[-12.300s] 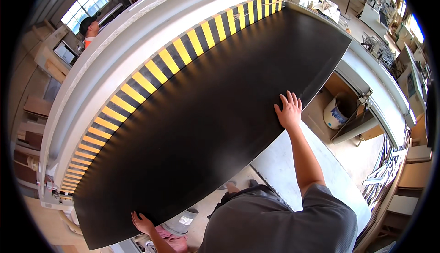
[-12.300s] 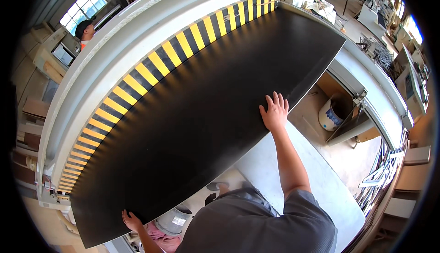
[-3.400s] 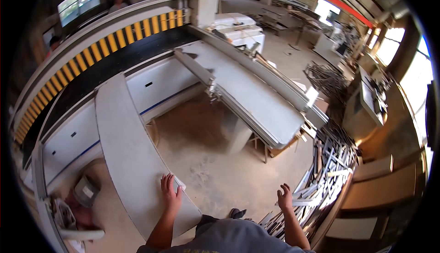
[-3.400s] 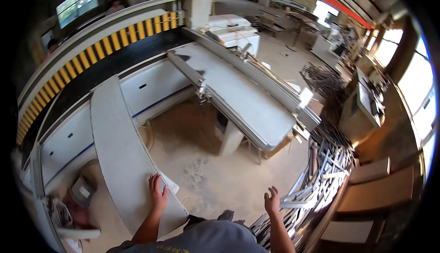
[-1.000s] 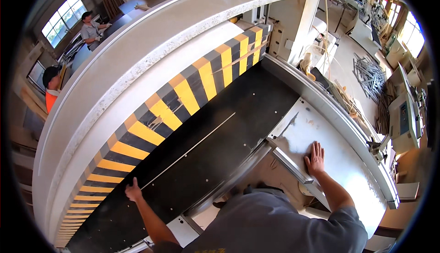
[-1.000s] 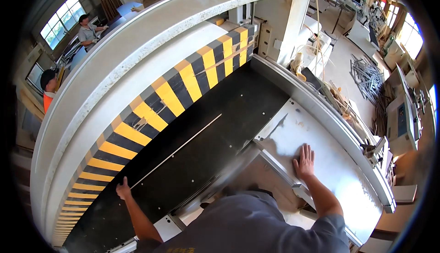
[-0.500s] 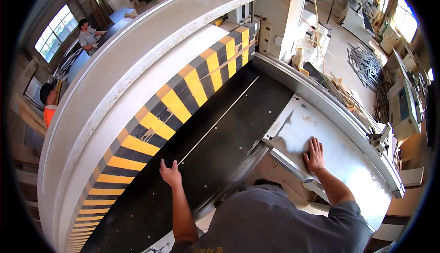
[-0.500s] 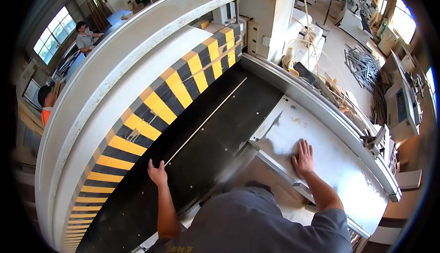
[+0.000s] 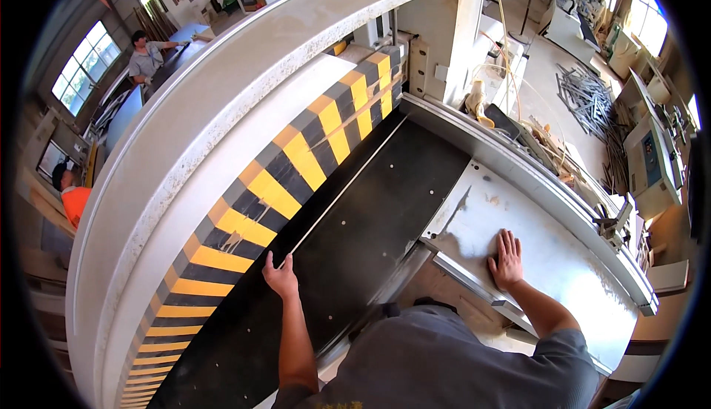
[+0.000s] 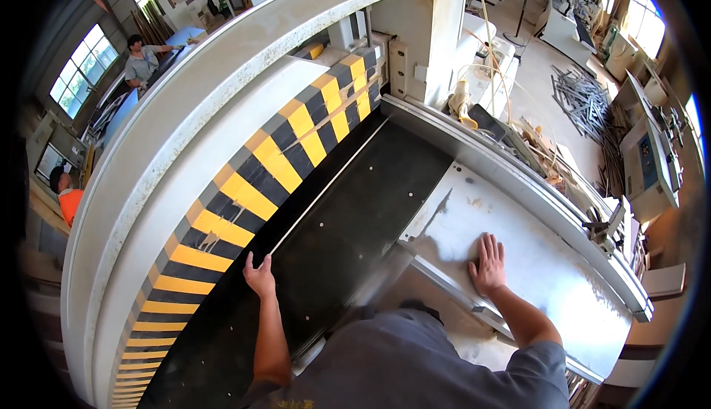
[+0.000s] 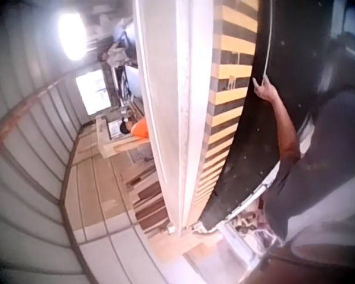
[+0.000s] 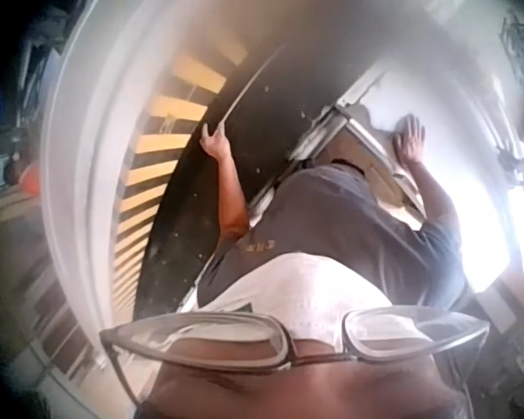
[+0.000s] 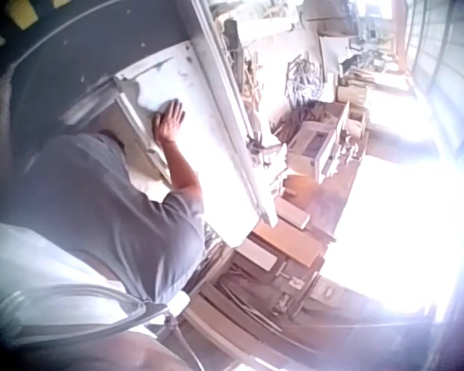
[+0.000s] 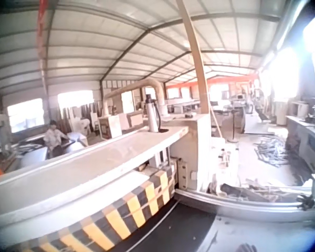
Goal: The person operates an industrial panel saw by pushing a large black board into the cutting mechanism, moving around the machine to align the board, and using a push stick to feed narrow pieces through for cutting.
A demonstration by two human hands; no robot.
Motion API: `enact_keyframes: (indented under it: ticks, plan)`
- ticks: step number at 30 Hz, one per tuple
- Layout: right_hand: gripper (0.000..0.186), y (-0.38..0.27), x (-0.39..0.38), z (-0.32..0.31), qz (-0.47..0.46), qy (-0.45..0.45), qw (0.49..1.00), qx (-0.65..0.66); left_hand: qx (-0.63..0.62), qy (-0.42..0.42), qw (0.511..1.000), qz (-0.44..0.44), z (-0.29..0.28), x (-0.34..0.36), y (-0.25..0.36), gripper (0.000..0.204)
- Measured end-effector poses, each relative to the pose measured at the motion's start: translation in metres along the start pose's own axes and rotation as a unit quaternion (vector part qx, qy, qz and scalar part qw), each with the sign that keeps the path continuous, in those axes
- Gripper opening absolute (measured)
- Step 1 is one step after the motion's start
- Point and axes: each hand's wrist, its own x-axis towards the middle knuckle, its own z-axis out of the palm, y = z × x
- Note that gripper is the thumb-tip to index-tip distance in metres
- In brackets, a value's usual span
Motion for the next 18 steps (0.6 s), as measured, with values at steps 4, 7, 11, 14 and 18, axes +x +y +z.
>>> enact_keyframes:
  ticks: [4,7,11,14,18]
  plan:
    - [0.081,0.001,-0.001,0.003,0.009,-0.007,1.0,-0.004,0.047,0.011,0.992,0.116,0.004,0.006,0.004,0.056]
    - [0.081,0.0,0.0,0.001,0.006,-0.004,1.0,-0.006,0.113,0.048,0.976,0.18,0.004,0.014,0.006,0.05]
    - [0.082,0.002,0.001,0.003,0.006,0.002,1.0,0.0,0.105,0.083,0.969,0.207,0.012,0.036,0.011,0.042]
    - [0.082,0.003,0.0,0.003,-0.002,0.014,1.0,0.002,0.076,0.085,0.975,0.192,0.017,0.057,-0.001,0.042]
    - [0.082,0.003,0.001,0.004,0.0,0.013,1.0,0.011,0.179,-0.02,0.984,-0.014,0.024,0.07,-0.008,0.043]
